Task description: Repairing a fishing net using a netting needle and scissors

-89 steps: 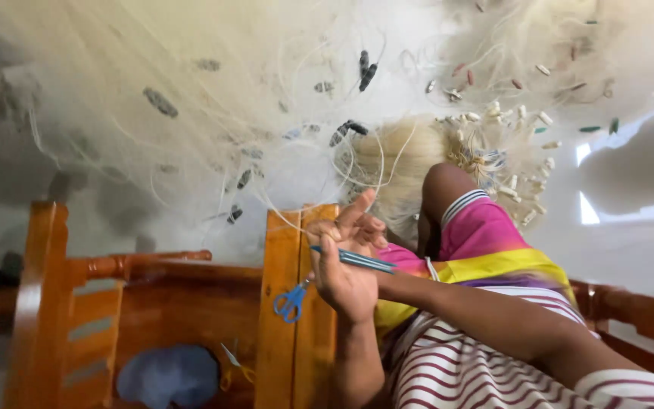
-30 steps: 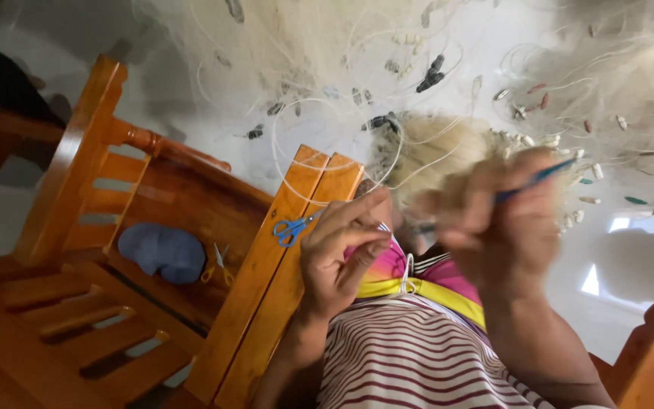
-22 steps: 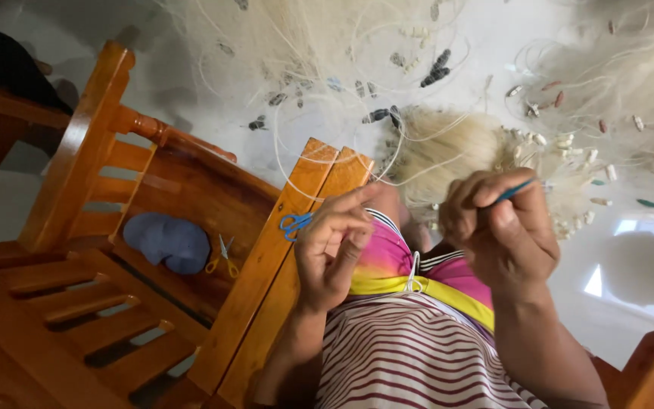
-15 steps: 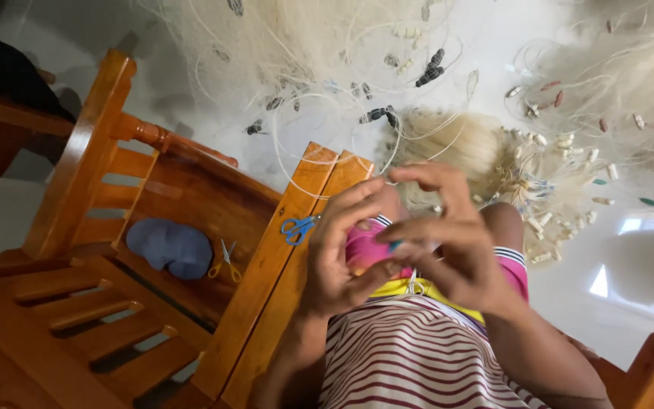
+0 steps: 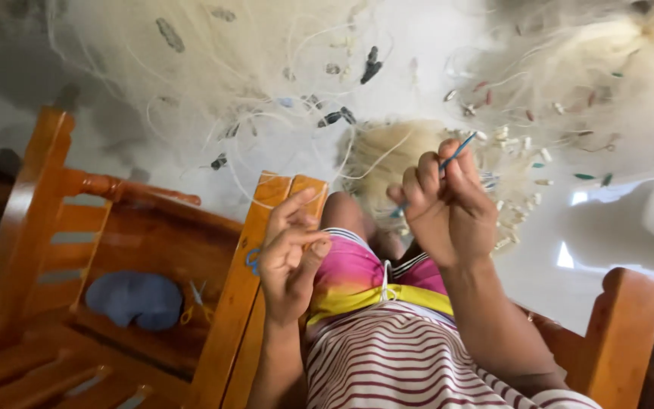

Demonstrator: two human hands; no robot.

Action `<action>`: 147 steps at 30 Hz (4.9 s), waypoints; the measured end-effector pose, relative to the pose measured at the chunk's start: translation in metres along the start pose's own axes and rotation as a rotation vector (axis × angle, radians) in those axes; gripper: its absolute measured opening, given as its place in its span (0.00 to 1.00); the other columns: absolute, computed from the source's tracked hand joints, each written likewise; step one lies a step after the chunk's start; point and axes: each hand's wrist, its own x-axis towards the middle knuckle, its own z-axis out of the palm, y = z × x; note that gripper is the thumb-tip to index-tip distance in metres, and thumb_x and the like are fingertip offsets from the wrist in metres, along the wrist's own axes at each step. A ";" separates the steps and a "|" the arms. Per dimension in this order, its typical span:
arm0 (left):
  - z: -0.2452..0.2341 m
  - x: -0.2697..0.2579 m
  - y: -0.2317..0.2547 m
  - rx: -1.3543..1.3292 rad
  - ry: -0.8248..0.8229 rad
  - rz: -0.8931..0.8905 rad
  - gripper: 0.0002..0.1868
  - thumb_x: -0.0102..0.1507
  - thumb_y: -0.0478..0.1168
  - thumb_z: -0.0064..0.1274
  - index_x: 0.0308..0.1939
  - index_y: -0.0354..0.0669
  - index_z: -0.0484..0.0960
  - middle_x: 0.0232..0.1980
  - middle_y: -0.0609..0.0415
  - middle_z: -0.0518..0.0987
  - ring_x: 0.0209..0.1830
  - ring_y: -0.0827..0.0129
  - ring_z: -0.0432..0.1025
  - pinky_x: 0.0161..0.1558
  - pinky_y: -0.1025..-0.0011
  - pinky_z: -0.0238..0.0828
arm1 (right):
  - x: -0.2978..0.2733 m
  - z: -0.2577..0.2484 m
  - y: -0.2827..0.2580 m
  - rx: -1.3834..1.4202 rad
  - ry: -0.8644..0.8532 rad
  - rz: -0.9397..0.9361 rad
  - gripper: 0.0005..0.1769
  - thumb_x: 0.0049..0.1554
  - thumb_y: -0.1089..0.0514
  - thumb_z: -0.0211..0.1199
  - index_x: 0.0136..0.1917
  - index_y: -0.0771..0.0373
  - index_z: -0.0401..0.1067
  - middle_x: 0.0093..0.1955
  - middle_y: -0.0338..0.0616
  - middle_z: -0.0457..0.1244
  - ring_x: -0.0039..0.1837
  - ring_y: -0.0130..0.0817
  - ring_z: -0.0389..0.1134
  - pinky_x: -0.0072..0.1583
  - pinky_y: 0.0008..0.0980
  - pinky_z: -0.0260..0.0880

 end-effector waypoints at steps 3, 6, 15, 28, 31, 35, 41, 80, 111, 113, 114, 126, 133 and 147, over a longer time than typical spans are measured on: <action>0.001 -0.001 0.000 0.056 0.043 0.060 0.06 0.60 0.37 0.55 0.35 0.37 0.82 0.61 0.42 0.68 0.46 0.68 0.64 0.50 0.70 0.64 | -0.009 -0.013 0.003 0.163 -0.114 0.018 0.11 0.64 0.59 0.40 0.60 0.57 0.58 0.34 0.40 0.50 0.36 0.30 0.51 0.40 0.31 0.57; 0.004 0.002 0.008 0.188 0.090 0.155 0.05 0.57 0.36 0.57 0.34 0.37 0.83 0.61 0.42 0.69 0.42 0.67 0.65 0.46 0.73 0.67 | -0.017 -0.006 0.003 -0.199 0.096 0.087 0.18 0.63 0.48 0.44 0.38 0.61 0.61 0.23 0.38 0.48 0.26 0.28 0.46 0.29 0.23 0.47; 0.002 0.007 0.023 0.403 0.082 0.296 0.03 0.52 0.36 0.61 0.30 0.45 0.85 0.57 0.43 0.74 0.37 0.65 0.70 0.36 0.76 0.71 | -0.028 -0.001 0.001 -1.243 -0.351 -0.158 0.04 0.48 0.59 0.68 0.37 0.61 0.78 0.24 0.35 0.59 0.24 0.27 0.53 0.29 0.21 0.54; 0.010 0.010 0.019 0.289 0.040 0.269 0.03 0.54 0.34 0.60 0.32 0.45 0.83 0.58 0.44 0.72 0.40 0.64 0.69 0.40 0.74 0.69 | -0.055 -0.049 0.011 -1.001 0.071 -0.206 0.06 0.50 0.69 0.66 0.41 0.75 0.73 0.34 0.50 0.61 0.33 0.26 0.59 0.41 0.26 0.63; 0.012 0.011 0.017 0.271 0.014 0.275 0.03 0.54 0.34 0.60 0.31 0.46 0.83 0.58 0.44 0.72 0.40 0.64 0.70 0.40 0.74 0.69 | -0.058 -0.050 0.011 -0.951 0.134 -0.268 0.06 0.50 0.69 0.65 0.40 0.76 0.72 0.35 0.51 0.62 0.34 0.26 0.58 0.40 0.26 0.62; 0.013 0.012 0.017 0.258 -0.005 0.279 0.04 0.54 0.34 0.60 0.32 0.46 0.84 0.58 0.44 0.72 0.40 0.64 0.70 0.41 0.75 0.69 | -0.080 -0.091 0.010 -0.921 0.232 -0.309 0.07 0.48 0.71 0.66 0.40 0.78 0.70 0.34 0.53 0.63 0.33 0.23 0.57 0.38 0.24 0.61; 0.012 0.008 0.013 0.208 0.000 0.281 0.02 0.55 0.35 0.60 0.32 0.45 0.84 0.57 0.41 0.72 0.41 0.64 0.69 0.41 0.75 0.68 | -0.082 -0.077 0.013 -0.905 0.267 -0.271 0.07 0.49 0.69 0.66 0.42 0.76 0.72 0.30 0.44 0.59 0.32 0.17 0.53 0.37 0.17 0.57; -0.045 -0.015 0.006 -0.342 -0.076 0.097 0.05 0.61 0.34 0.53 0.36 0.35 0.75 0.62 0.34 0.69 0.47 0.68 0.66 0.50 0.71 0.64 | -0.044 0.071 0.061 -1.288 -0.247 -0.411 0.02 0.51 0.62 0.66 0.38 0.62 0.76 0.34 0.43 0.67 0.33 0.36 0.68 0.35 0.31 0.67; -0.012 0.024 -0.027 -0.802 -0.062 -0.422 0.27 0.66 0.60 0.37 0.56 0.42 0.65 0.36 0.33 0.79 0.24 0.57 0.77 0.17 0.77 0.73 | -0.008 0.004 0.031 -0.873 -0.504 0.041 0.09 0.52 0.61 0.63 0.41 0.71 0.72 0.37 0.48 0.63 0.39 0.34 0.65 0.44 0.32 0.67; -0.005 0.024 -0.015 -0.600 0.137 -0.355 0.12 0.66 0.42 0.44 0.48 0.38 0.70 0.33 0.35 0.79 0.21 0.59 0.77 0.15 0.80 0.70 | -0.006 0.006 0.029 -0.890 -0.558 -0.057 0.07 0.54 0.62 0.60 0.41 0.70 0.71 0.35 0.47 0.63 0.38 0.32 0.64 0.42 0.31 0.68; -0.004 0.023 -0.009 -0.599 0.147 -0.353 0.12 0.66 0.42 0.44 0.48 0.38 0.70 0.33 0.35 0.79 0.21 0.59 0.77 0.15 0.80 0.70 | -0.004 0.005 0.029 -0.887 -0.566 -0.050 0.07 0.54 0.62 0.60 0.41 0.70 0.71 0.35 0.47 0.63 0.38 0.32 0.64 0.42 0.31 0.68; -0.020 -0.009 -0.011 -0.570 0.340 -0.198 0.06 0.61 0.31 0.49 0.42 0.32 0.74 0.37 0.39 0.75 0.32 0.55 0.75 0.25 0.74 0.73 | -0.004 0.001 0.035 -0.780 -0.580 -0.078 0.07 0.54 0.62 0.60 0.39 0.70 0.71 0.33 0.47 0.61 0.35 0.31 0.61 0.40 0.30 0.65; -0.028 0.004 -0.005 -0.877 0.140 -0.303 0.06 0.62 0.37 0.45 0.38 0.37 0.70 0.38 0.45 0.70 0.39 0.57 0.71 0.29 0.71 0.72 | 0.006 0.011 0.038 -0.718 -0.567 -0.056 0.05 0.51 0.62 0.62 0.37 0.68 0.73 0.32 0.47 0.61 0.34 0.33 0.61 0.39 0.31 0.66; -0.038 -0.012 -0.009 -0.606 0.103 -0.206 0.10 0.62 0.40 0.46 0.33 0.35 0.71 0.34 0.43 0.68 0.39 0.56 0.67 0.28 0.71 0.67 | 0.009 0.006 0.041 -0.674 -0.548 0.021 0.05 0.51 0.62 0.63 0.36 0.66 0.74 0.31 0.46 0.62 0.31 0.31 0.60 0.36 0.30 0.63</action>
